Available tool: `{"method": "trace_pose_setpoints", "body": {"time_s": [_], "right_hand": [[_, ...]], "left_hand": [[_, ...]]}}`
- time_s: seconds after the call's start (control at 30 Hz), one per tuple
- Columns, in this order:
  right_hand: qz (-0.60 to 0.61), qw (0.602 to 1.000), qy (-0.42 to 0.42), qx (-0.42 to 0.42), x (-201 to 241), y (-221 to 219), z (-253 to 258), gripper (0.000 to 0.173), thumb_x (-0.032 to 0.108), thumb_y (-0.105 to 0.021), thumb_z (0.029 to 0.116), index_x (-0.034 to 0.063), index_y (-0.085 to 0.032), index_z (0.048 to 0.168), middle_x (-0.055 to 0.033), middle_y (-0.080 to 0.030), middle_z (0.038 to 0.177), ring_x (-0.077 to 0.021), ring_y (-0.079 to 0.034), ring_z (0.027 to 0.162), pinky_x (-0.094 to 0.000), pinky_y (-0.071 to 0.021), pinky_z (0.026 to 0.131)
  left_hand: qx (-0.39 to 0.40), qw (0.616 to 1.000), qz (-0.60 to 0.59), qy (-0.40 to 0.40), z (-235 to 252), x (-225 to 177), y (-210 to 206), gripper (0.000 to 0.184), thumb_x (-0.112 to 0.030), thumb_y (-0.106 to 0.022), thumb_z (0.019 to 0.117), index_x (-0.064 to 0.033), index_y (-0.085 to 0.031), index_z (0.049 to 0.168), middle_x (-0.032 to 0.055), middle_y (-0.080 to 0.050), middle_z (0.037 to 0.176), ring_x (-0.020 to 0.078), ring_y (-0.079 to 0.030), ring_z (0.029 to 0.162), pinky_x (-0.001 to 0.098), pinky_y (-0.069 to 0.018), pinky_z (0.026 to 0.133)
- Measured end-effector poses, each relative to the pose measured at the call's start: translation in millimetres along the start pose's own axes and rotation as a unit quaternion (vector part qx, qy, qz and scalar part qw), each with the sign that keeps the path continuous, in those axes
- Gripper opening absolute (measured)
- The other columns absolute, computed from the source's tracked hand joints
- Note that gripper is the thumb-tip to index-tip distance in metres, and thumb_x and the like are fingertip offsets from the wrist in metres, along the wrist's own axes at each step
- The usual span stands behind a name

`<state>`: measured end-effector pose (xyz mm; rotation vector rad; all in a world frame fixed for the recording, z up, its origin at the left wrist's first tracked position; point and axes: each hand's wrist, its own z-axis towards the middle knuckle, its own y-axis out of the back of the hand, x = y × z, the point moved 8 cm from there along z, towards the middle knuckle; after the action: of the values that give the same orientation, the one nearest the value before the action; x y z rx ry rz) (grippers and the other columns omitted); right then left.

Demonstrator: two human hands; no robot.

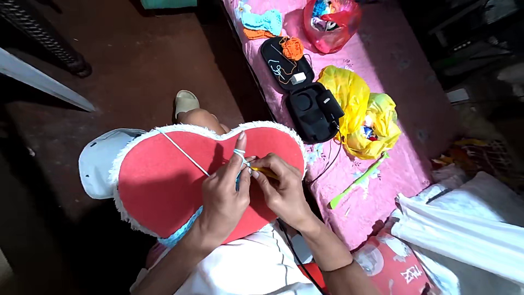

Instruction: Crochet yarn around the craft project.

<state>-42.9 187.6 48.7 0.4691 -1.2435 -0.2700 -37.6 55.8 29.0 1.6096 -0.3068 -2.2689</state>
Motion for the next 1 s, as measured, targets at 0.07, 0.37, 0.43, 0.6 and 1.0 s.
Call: {"method": "trace_pose_setpoints", "body": {"time_s": [0.07,0.37,0.43,0.6,1.0], "right_hand": [[0.122,0.988,-0.093,0.032,-8,-3,5,0.01,0.001,-0.062,0.0952,-0.001,-0.068,0.103,-0.0035,-0.071,0.091,-0.0015,-0.065,0.078,-0.0168,-0.0549,0.07],[0.211,0.976,-0.029,-0.05,-12,2,-2,0.018,-0.004,-0.064,0.0923,-0.0052,-0.063,0.111,-0.0045,-0.071,0.097,-0.0008,-0.066,0.085,-0.0167,-0.056,0.077],[0.057,0.992,0.071,-0.083,-4,6,-7,0.013,0.0,-0.063,0.0955,-0.0079,-0.067,0.105,-0.0107,-0.07,0.096,-0.0062,-0.067,0.09,-0.0198,-0.057,0.082],[-0.101,0.975,0.171,-0.096,3,7,-10,0.012,0.003,-0.06,0.0962,-0.0019,-0.071,0.098,-0.012,-0.069,0.088,-0.0127,-0.067,0.082,-0.0222,-0.0568,0.075],[-0.035,0.983,0.174,-0.037,-4,6,-7,0.012,0.003,-0.06,0.0976,-0.0039,-0.07,0.098,-0.0127,-0.069,0.09,-0.0098,-0.067,0.084,-0.0194,-0.0562,0.076]], "left_hand": [[-0.016,1.0,0.022,-0.01,-1,-1,4,0.052,-0.007,-0.059,0.0945,0.0016,-0.054,0.145,0.009,-0.075,0.087,0.0084,-0.069,0.076,0.0229,-0.0554,0.074],[-0.007,0.983,-0.179,0.045,9,6,17,0.057,-0.006,-0.066,0.091,0.0062,-0.05,0.144,-0.0032,-0.076,0.096,-0.0033,-0.069,0.084,0.0143,-0.0566,0.08],[0.0,0.984,-0.172,0.049,10,6,18,0.055,-0.006,-0.065,0.0904,0.0027,-0.053,0.144,-0.0044,-0.076,0.095,-0.0032,-0.068,0.083,0.0142,-0.0565,0.078],[0.029,0.987,-0.147,0.061,18,8,25,0.046,-0.007,-0.062,0.089,-0.0038,-0.065,0.134,-0.0073,-0.072,0.091,-0.0043,-0.065,0.078,0.0127,-0.055,0.073],[0.071,0.962,-0.236,0.116,24,24,30,0.047,0.004,-0.06,0.0831,-0.0046,-0.07,0.128,-0.0051,-0.073,0.092,-0.0012,-0.064,0.072,0.0133,-0.054,0.066]]}}
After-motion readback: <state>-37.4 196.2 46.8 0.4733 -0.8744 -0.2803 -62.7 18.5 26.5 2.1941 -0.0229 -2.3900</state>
